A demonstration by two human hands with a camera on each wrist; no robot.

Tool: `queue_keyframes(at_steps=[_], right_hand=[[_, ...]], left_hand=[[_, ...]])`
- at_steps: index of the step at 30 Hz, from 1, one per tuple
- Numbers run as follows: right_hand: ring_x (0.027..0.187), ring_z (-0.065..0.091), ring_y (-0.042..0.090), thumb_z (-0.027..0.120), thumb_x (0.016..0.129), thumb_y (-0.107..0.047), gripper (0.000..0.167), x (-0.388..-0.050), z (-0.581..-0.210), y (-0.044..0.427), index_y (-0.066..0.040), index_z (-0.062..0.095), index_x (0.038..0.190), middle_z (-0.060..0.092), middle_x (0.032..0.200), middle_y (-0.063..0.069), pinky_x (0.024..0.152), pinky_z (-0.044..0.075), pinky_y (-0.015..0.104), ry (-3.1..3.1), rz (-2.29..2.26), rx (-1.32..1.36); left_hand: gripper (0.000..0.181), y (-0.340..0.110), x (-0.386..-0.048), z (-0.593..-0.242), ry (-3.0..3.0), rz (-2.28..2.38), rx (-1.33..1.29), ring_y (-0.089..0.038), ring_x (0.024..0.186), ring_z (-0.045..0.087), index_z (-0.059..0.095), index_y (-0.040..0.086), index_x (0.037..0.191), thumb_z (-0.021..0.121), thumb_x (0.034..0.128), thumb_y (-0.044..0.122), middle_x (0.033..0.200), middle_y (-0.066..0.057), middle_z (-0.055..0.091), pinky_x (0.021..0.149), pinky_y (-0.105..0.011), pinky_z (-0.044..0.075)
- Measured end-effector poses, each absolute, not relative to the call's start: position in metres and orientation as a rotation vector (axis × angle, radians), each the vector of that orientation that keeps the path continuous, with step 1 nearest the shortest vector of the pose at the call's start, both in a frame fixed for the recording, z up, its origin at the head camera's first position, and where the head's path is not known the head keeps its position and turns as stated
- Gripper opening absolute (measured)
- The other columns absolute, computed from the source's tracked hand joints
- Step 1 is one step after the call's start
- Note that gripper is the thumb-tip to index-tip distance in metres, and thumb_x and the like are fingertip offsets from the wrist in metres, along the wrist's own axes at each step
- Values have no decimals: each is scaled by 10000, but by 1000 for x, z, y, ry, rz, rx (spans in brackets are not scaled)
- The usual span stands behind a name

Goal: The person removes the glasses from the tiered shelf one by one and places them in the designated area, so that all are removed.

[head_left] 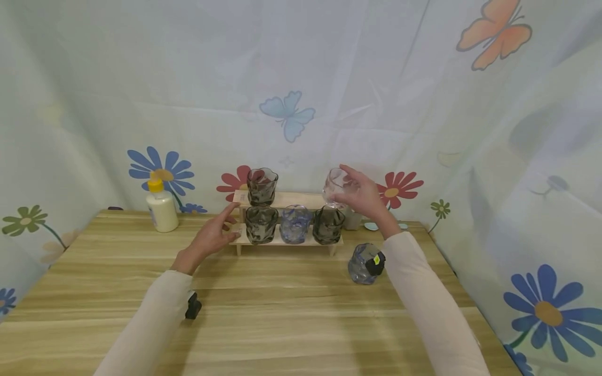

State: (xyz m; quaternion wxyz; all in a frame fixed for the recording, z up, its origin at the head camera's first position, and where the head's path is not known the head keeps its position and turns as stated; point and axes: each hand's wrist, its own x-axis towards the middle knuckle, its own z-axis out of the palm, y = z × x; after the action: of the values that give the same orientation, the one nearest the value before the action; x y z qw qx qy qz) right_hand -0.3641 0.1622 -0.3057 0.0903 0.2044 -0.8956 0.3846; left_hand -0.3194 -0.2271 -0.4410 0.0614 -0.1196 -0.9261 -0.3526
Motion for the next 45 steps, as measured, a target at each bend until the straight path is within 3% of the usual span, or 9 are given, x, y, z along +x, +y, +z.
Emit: queue_keyframes(at_steps=[8,15,22,32,34,39,45], right_hand=[[1231,534,349,851,804,-273,872,-357,-306,182,-159,398,1540,555,1352,212,989,492,542,-2650,1202,594],[1191,549,356,856,795,-241,855,-352,-311,200,-199,421,1530,579,1300,204,955,494,542,-2636,1208,565],[1133,602,350,864,788,-248,851,-347,-317,218,-166,437,1520,641,1221,188,883,518,500,-2624,1125,563],[1251,539,404,850,791,-175,818,-333,-326,240,-147,454,1506,542,1418,217,893,499,511,-2649,1114,552],[1204,555,407,849,791,-170,815,-331,-329,243,-164,458,1506,520,1460,197,859,500,499,-2655,1113,543],[1202,566,427,844,798,-163,830,-325,-337,253,-128,432,1517,533,1443,219,856,510,501,-2662,1079,512],[1289,513,433,833,815,-171,826,-318,-343,263,-96,413,1523,488,1492,224,950,491,569,-2675,1058,475]], left_hand=[[822,-228,-320,-442,-2785,-1083,-367,-460,1118,627,219,218,1588,692,922,125,1294,-265,599,849,-546,555],[821,-227,-320,-441,-2784,-1083,-371,-452,1097,634,230,210,1583,701,915,124,1285,-267,603,856,-553,550],[817,-226,-319,-438,-2786,-1086,-375,-454,1099,632,230,193,1583,696,917,110,1283,-272,602,866,-560,545],[810,-226,-320,-439,-2759,-1097,-411,-456,1096,630,239,173,1581,698,918,95,1279,-284,600,858,-557,545],[808,-226,-319,-440,-2762,-1094,-410,-461,1094,630,238,171,1580,697,919,102,1276,-284,602,855,-557,547],[808,-226,-320,-441,-2785,-1091,-389,-470,1118,621,230,183,1582,695,925,119,1283,-276,602,860,-558,549],[827,-228,-320,-440,-2790,-1094,-379,-454,1110,627,225,194,1583,704,913,126,1277,-273,604,873,-566,540]])
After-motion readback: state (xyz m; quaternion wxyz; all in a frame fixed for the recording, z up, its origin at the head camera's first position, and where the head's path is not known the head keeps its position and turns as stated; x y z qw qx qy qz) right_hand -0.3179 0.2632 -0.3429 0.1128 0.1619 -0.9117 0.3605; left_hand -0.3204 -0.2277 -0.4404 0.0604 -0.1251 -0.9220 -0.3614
